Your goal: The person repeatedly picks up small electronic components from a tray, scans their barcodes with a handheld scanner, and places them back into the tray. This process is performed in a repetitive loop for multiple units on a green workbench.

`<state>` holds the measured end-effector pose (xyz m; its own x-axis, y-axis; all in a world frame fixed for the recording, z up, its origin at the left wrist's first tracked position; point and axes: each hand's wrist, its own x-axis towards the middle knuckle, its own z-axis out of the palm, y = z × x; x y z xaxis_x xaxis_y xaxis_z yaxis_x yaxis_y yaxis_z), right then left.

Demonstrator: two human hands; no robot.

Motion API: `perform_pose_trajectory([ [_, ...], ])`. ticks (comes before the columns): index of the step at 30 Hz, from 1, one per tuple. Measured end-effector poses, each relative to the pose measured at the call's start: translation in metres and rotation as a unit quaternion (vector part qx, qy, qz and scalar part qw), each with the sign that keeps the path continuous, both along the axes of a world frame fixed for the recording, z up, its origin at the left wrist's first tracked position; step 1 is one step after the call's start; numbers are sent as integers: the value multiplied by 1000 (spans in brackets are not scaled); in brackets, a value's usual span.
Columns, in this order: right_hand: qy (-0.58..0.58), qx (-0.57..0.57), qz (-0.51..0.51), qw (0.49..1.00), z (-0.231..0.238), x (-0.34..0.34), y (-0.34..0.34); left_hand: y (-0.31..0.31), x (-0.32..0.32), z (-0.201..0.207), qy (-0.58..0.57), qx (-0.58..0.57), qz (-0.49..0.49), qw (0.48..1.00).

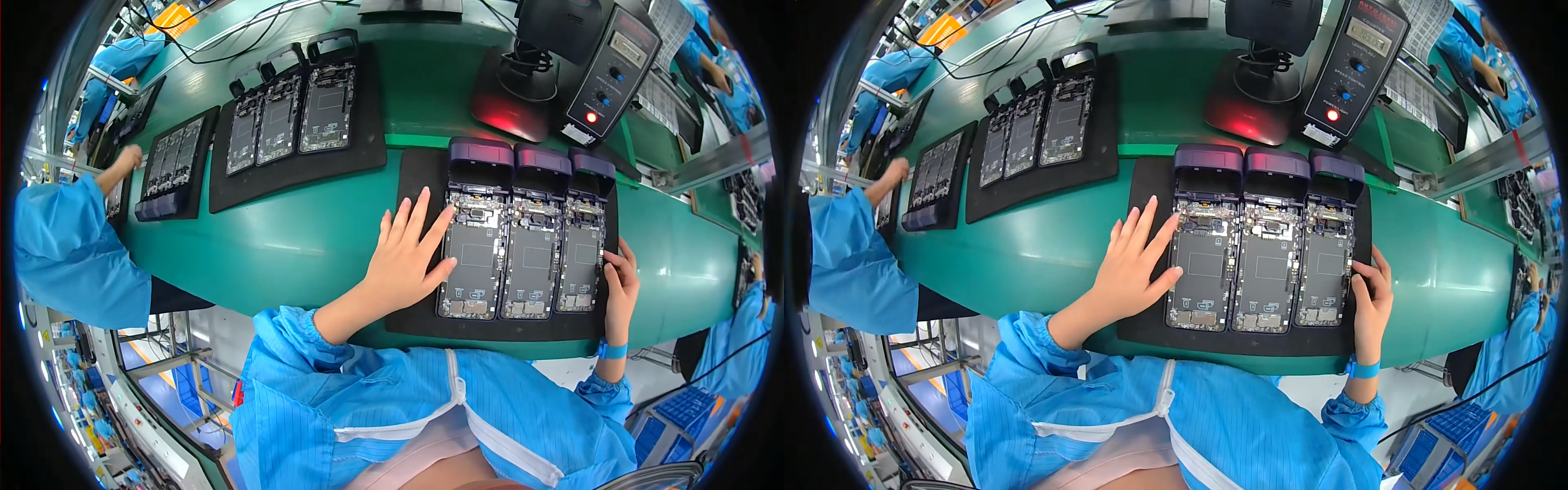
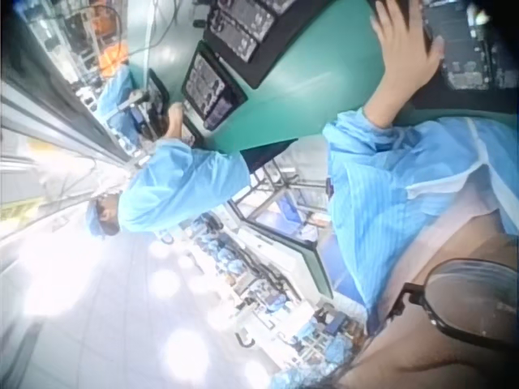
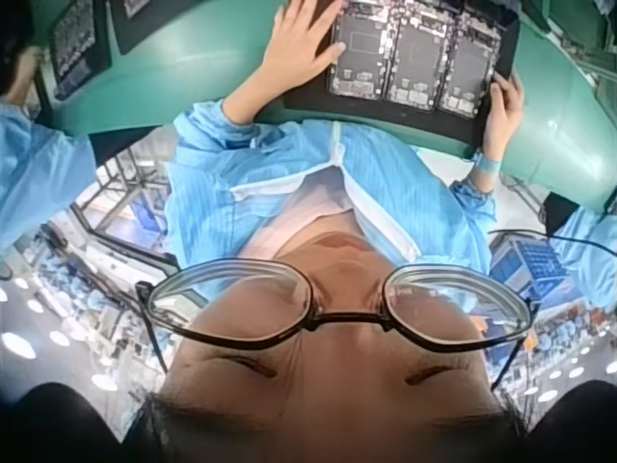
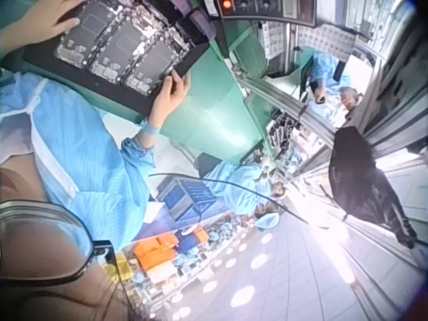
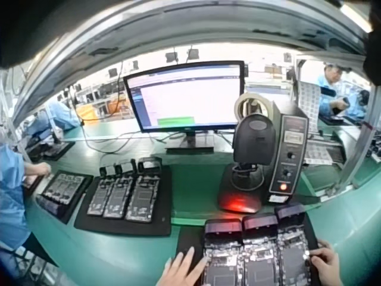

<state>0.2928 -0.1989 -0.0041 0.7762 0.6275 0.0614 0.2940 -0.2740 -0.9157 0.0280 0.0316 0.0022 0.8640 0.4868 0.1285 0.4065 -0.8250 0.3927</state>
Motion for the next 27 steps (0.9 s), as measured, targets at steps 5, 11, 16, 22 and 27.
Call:
perform_pose_trajectory([
  [5,-18,-20,-10,1000,-3,2,-1,10,4,3,19,55,-14,998],
  [11,-9,7,-14,1000,3,-3,3,24,4,9,-16,5,-36,999],
  [16,-6,-4,-11,1000,3,-2,0,22,8,7,11,17,-35,999],
  [22,-28,-89,-3,996,27,16,6,24,10,9,-71,47,-15,996],
  [27,-52,-98,6,994,25,26,5,24,12,6,-42,73,-39,996],
])
